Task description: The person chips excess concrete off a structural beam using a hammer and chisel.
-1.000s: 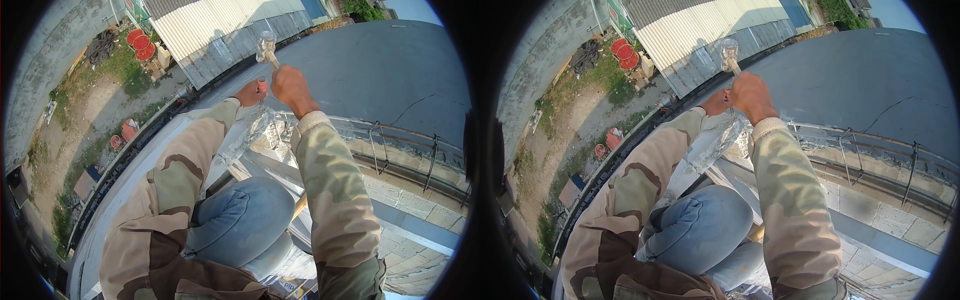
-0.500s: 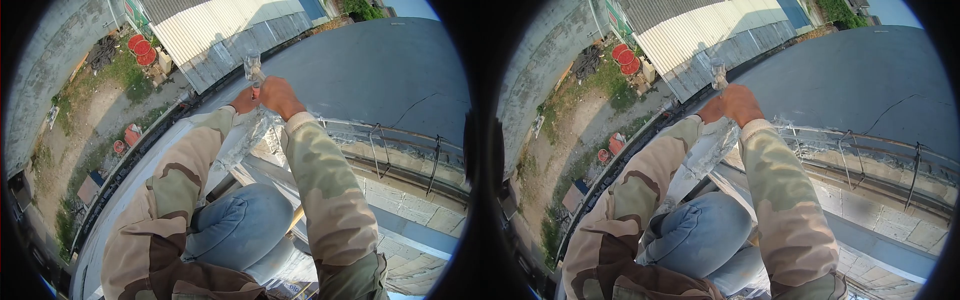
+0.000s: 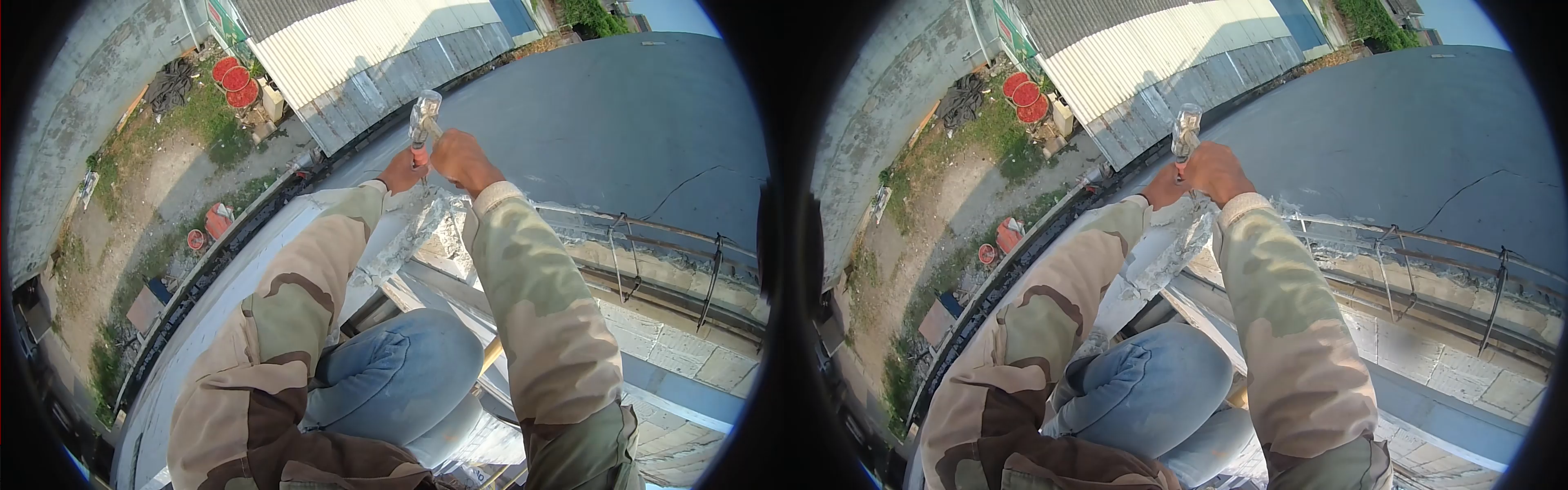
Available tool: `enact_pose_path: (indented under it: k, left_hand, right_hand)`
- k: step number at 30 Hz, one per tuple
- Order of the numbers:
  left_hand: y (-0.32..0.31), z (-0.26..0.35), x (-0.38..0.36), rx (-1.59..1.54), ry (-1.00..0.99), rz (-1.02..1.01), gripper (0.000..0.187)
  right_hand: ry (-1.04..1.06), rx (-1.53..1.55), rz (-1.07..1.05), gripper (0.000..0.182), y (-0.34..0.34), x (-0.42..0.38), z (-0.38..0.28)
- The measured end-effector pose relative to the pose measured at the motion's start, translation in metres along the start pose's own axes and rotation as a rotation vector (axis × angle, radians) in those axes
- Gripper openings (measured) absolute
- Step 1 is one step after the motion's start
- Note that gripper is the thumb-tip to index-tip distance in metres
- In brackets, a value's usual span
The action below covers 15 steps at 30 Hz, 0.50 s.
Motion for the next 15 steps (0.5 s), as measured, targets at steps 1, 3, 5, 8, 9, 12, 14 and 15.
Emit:
enact_pose_path:
  k: [1,3,5,8,9,12,14,15]
  left_hand:
    - [-0.002,0.005,-0.003,-0.054,0.044,0.049,0.022]
    - [-0.006,0.008,0.003,-0.008,-0.003,0.043,0.023]
    - [-0.014,0.004,0.008,0.036,-0.044,0.039,0.025]
    - [-0.016,-0.017,0.012,0.169,-0.251,0.008,0.032]
    - [-0.013,-0.007,0.010,0.173,-0.177,0.003,0.034]
    - [-0.021,0.013,0.005,0.176,-0.100,0.005,0.034]
    - [-0.023,0.016,0.007,0.178,-0.079,0.013,0.034]
    - [-0.034,0.009,0.007,0.255,-0.099,-0.034,0.032]
  right_hand:
    - [-0.115,0.001,-0.193,0.038,-0.004,0.004,0.004]
    - [-0.008,-0.018,-0.063,0.038,0.001,0.008,0.001]
    - [0.100,-0.038,0.060,0.039,-0.002,0.004,0.002]
    - [-0.043,0.310,0.268,0.040,0.002,-0.024,0.002]
    - [-0.080,0.287,0.251,0.041,-0.012,-0.028,0.013]
    - [-0.140,0.189,0.121,0.042,-0.011,-0.023,0.030]
    - [-0.161,0.117,-0.008,0.043,-0.013,-0.021,0.032]
    - [-0.159,0.191,0.079,0.043,-0.004,-0.033,0.031]
Point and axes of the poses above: each hand's wrist, its own x-axis towards the middle knuckle, its own y-axis out of the back of the hand, z = x × y, the point moved 5 cm from there along x, towards the middle knuckle, and after that the axes turned 15 degrees about -y, right-handed, at the moved point
